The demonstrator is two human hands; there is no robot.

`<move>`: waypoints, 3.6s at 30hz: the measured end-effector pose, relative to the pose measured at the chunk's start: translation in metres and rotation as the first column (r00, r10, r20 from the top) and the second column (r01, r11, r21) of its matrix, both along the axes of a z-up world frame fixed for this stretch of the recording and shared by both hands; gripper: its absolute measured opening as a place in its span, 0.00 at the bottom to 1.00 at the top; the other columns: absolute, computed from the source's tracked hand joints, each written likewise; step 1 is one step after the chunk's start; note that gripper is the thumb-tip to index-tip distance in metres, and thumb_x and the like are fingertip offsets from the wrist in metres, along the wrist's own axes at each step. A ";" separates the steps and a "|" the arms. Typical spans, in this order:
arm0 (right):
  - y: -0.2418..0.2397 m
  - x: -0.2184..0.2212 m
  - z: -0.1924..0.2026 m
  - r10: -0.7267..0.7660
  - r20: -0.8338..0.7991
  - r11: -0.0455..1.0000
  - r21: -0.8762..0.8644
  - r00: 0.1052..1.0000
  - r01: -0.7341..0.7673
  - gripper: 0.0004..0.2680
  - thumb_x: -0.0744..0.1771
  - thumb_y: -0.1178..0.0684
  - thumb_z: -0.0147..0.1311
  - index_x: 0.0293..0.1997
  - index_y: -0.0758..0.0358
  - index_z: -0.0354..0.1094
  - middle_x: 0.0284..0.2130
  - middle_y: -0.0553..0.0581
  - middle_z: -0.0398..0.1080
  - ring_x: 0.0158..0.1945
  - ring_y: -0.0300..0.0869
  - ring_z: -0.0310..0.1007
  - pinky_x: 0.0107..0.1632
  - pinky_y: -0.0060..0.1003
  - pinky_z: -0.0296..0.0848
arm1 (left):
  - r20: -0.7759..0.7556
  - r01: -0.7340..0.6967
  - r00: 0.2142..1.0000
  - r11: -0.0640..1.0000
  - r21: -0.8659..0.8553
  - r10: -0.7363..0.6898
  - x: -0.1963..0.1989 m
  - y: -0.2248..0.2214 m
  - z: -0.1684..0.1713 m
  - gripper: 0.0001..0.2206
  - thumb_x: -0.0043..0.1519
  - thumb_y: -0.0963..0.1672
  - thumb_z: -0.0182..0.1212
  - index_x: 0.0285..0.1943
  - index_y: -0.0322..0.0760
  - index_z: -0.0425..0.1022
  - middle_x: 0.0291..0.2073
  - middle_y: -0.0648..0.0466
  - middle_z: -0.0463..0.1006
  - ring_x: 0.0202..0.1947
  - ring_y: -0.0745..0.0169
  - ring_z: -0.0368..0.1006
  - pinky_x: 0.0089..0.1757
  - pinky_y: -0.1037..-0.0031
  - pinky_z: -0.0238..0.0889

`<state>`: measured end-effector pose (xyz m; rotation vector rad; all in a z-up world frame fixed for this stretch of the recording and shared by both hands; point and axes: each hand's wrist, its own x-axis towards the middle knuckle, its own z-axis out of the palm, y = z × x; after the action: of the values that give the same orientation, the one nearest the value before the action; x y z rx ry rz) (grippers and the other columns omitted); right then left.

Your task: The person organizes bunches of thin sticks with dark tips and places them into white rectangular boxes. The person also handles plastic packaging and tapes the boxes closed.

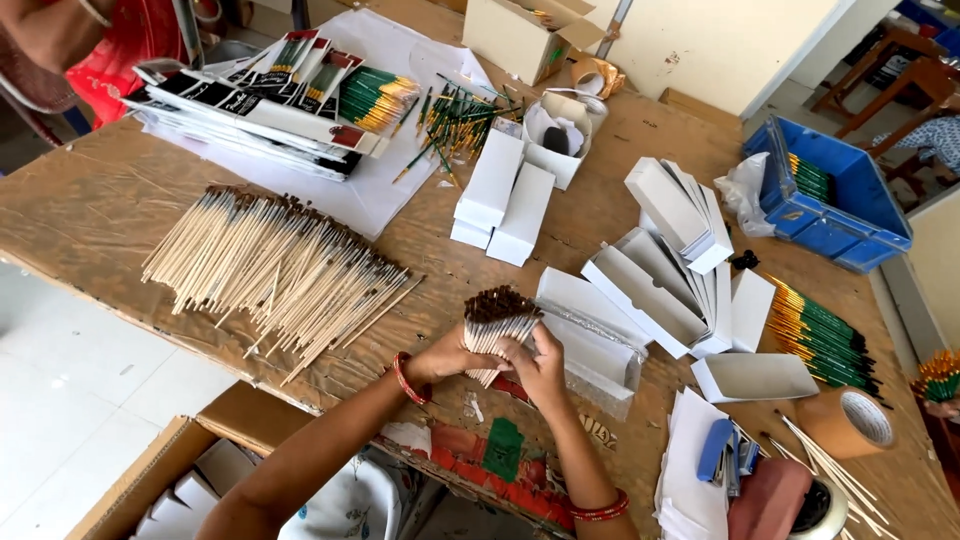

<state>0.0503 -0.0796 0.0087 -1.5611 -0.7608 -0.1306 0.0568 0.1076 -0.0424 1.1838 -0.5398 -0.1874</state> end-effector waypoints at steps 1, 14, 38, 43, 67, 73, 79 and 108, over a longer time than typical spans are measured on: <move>0.000 0.000 -0.005 0.009 -0.007 1.000 -0.006 1.000 -0.009 0.14 0.66 0.55 0.63 0.55 0.68 0.68 0.43 0.52 0.76 0.44 0.35 0.75 0.46 0.31 0.76 | -0.007 -0.009 1.000 1.000 -0.006 0.009 0.000 0.002 -0.003 0.30 0.51 0.34 0.69 0.66 0.36 0.67 0.53 0.54 0.77 0.53 0.66 0.74 0.52 0.69 0.72; 0.000 0.001 -0.029 -0.156 -0.042 0.983 0.092 0.987 0.160 0.08 0.68 0.61 0.59 0.51 0.70 0.71 0.41 0.55 0.78 0.43 0.34 0.77 0.46 0.30 0.76 | 0.053 -0.292 0.955 0.956 0.003 0.292 -0.009 0.003 0.010 0.16 0.56 0.36 0.71 0.54 0.30 0.78 0.43 0.52 0.83 0.44 0.68 0.78 0.46 0.74 0.74; 0.001 -0.009 -0.004 -0.088 0.561 0.834 -0.410 0.823 0.368 0.07 0.66 0.55 0.58 0.46 0.58 0.76 0.31 0.51 0.73 0.27 0.35 0.73 0.26 0.26 0.76 | -0.297 -0.294 0.930 0.925 -0.243 0.218 -0.011 0.015 0.028 0.12 0.56 0.37 0.67 0.48 0.27 0.78 0.39 0.47 0.84 0.40 0.58 0.80 0.45 0.68 0.74; 0.002 -0.008 -0.009 -0.246 0.478 0.951 -0.047 0.843 0.305 0.06 0.72 0.54 0.51 0.52 0.62 0.69 0.44 0.57 0.73 0.43 0.41 0.75 0.44 0.32 0.78 | -0.126 -0.244 0.967 0.945 -0.217 0.221 -0.006 0.014 0.024 0.11 0.59 0.38 0.69 0.49 0.27 0.78 0.40 0.45 0.84 0.41 0.57 0.81 0.47 0.68 0.76; 0.015 -0.012 -0.018 -0.120 -0.277 0.925 0.316 0.953 0.208 0.10 0.65 0.61 0.62 0.49 0.66 0.69 0.38 0.57 0.78 0.40 0.39 0.79 0.46 0.36 0.80 | 0.027 -0.261 0.965 0.960 0.105 0.260 -0.005 0.002 0.003 0.10 0.64 0.40 0.64 0.53 0.32 0.79 0.41 0.55 0.83 0.41 0.70 0.77 0.43 0.75 0.74; 0.010 -0.008 -0.024 -0.128 -0.321 0.925 0.303 0.938 0.230 0.05 0.65 0.60 0.62 0.43 0.68 0.73 0.35 0.59 0.79 0.38 0.39 0.80 0.44 0.36 0.79 | 0.028 -0.264 0.965 0.961 0.078 0.262 -0.006 0.002 0.003 0.08 0.64 0.40 0.63 0.51 0.34 0.79 0.39 0.57 0.83 0.38 0.73 0.77 0.41 0.78 0.74; 0.007 -0.006 -0.025 -0.114 -0.266 0.942 0.276 0.957 0.189 0.02 0.66 0.58 0.61 0.37 0.65 0.76 0.31 0.58 0.80 0.36 0.39 0.81 0.44 0.37 0.80 | 0.158 -0.359 0.930 0.915 0.187 0.332 -0.003 0.003 0.000 0.07 0.63 0.40 0.66 0.48 0.33 0.82 0.35 0.56 0.85 0.34 0.72 0.79 0.36 0.77 0.75; 0.014 -0.009 -0.033 -0.052 0.698 0.878 -0.308 0.714 0.365 0.09 0.62 0.56 0.66 0.45 0.58 0.76 0.45 0.52 0.79 0.48 0.40 0.77 0.50 0.33 0.80 | -0.306 -0.273 0.934 0.921 -0.279 0.184 -0.001 0.022 0.022 0.08 0.64 0.37 0.58 0.49 0.24 0.78 0.41 0.42 0.84 0.38 0.58 0.83 0.38 0.67 0.79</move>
<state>0.0416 -0.0655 -0.0245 -2.0540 -1.2342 -0.7960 0.0553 0.1300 -0.0202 0.8774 -0.1722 -0.0557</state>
